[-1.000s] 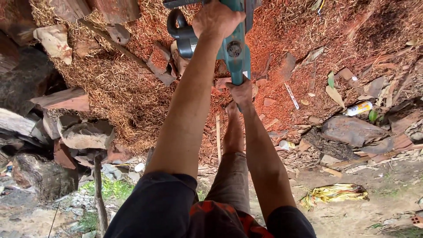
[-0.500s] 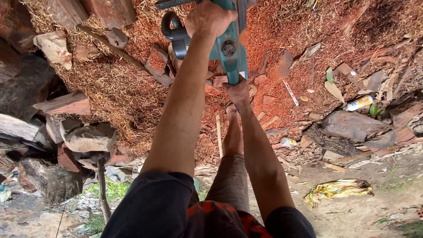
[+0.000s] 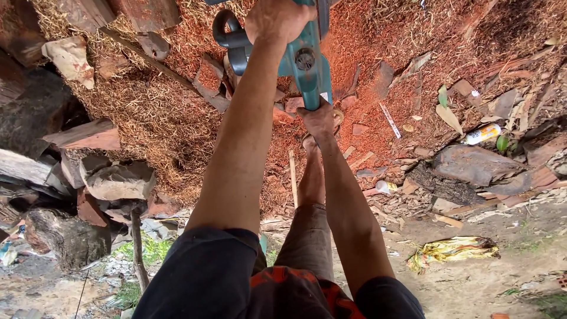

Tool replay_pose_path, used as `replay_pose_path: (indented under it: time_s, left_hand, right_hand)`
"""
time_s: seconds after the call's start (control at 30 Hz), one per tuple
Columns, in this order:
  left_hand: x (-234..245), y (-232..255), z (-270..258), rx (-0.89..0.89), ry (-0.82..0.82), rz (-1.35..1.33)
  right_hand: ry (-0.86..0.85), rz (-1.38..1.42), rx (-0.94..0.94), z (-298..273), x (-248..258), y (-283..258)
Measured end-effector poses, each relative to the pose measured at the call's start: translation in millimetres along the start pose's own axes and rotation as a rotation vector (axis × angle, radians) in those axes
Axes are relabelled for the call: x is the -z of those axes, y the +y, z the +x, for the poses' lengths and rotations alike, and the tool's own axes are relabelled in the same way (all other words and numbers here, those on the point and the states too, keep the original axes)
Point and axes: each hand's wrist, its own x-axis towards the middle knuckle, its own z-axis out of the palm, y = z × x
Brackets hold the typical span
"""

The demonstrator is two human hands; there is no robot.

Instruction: Using a handheld chainsaw to cut sections of wood and marking a wooden bowl for carving.

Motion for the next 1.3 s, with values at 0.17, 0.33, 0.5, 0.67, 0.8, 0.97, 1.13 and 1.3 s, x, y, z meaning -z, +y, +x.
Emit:
replay_pose_path:
  time_s: [0.17, 0.33, 0.5, 0.67, 0.8, 0.97, 1.13, 1.3]
  left_hand:
    - [1, 0, 0, -0.048, 0.029, 0.016]
    - [-2, -1, 1, -0.041, 0.021, 0.019]
    - [-1, 0, 2, -0.064, 0.045, 0.025]
    - [2, 2, 0, -0.039, 0.005, 0.040]
    - [-3, 0, 4, -0.051, 0.017, 0.044]
    - [-5, -3, 4, -0.041, 0.009, 0.027]
    - [-15, -6, 4, -0.004, -0.002, 0.026]
    - [-16, -6, 2, -0.030, 0.002, 0.051]
  right_hand:
    - [-0.005, -0.028, -0.038, -8, 5, -11]
    - [0.001, 0.023, -0.011, -5, 2, -1]
    - [0.016, 0.044, 0.010, -11, 5, -8]
    - [0.013, 0.038, 0.000, -12, 6, -10]
    - [0.001, 0.061, 0.022, -9, 3, -4]
    - [0.073, 0.118, 0.173, -19, 1, -7]
    - [0.125, 0.060, 0.165, -27, 1, -17]
    - [0.081, 0.121, 0.086, -14, -5, -5]
